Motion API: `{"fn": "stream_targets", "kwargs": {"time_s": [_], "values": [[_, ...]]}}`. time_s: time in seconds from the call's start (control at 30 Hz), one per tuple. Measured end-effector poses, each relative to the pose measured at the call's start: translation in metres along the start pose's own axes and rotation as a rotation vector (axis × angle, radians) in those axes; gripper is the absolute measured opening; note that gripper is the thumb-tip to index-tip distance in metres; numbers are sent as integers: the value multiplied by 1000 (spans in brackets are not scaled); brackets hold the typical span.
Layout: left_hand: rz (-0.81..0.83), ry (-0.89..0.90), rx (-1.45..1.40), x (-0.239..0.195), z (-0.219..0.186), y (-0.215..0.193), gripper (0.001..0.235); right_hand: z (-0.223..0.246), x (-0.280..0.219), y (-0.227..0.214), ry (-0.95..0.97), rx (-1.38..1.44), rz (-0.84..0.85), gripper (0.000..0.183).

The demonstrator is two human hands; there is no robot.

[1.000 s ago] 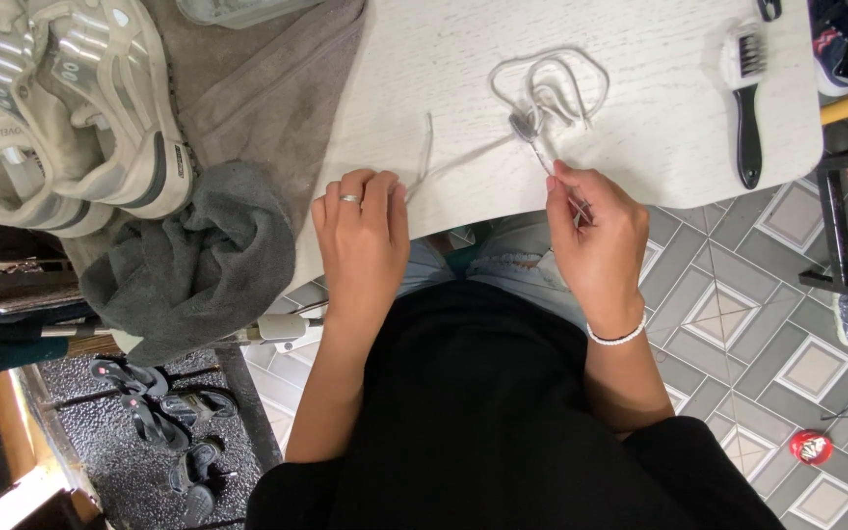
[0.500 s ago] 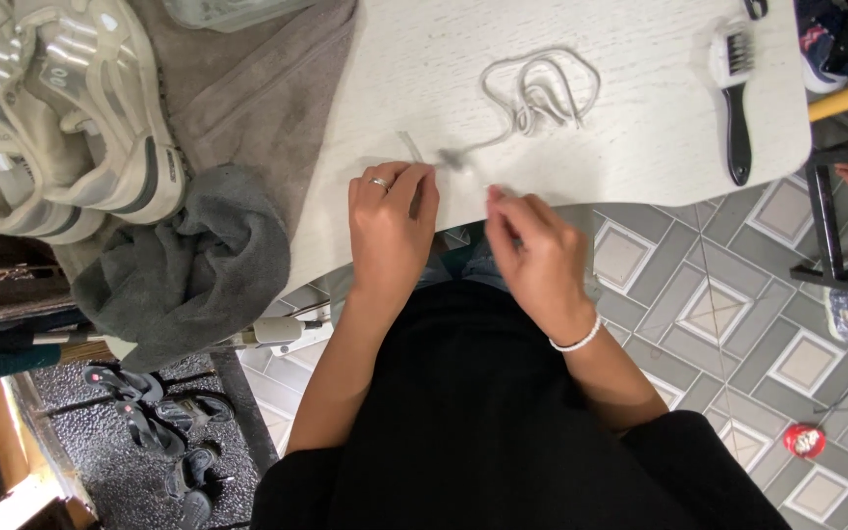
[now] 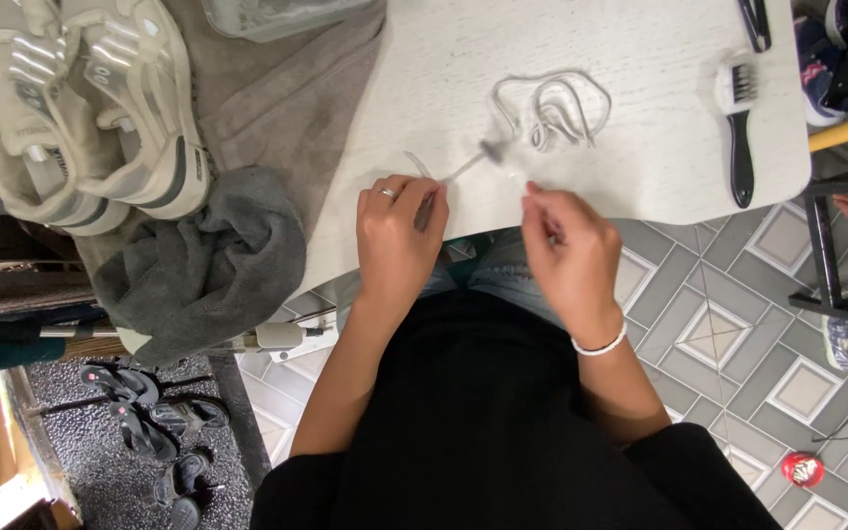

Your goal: The person scrubs white shoelaces with a toothbrush on a white table. They repeatedly dip the toothbrush into a container of soapy water and continue scrubbing the laces.

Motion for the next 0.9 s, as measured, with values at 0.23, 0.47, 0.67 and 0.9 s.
{"fn": "stream_targets", "kwargs": {"time_s": [0.23, 0.47, 0.67, 0.9], "values": [[8, 31, -8, 0, -1, 3, 3, 4, 21, -1, -41, -33, 9, 7], [25, 228, 143, -8, -19, 10, 7, 107, 112, 57, -416, -67, 169, 11], [160, 347, 267, -22, -28, 27, 46, 100, 164, 139, -339, -269, 287, 15], [230, 423, 241, -19, -35, 37, 46, 93, 165, 146, -323, -258, 328, 14]]}}
Point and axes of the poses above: each hand's wrist, its own x-axis towards the middle knuckle, its own y-axis out of the palm, z = x × y, the point moved 9 cm from there along x, towards the middle knuckle, and after that the axes turned 12 degrees about y, right-handed, at the moved point
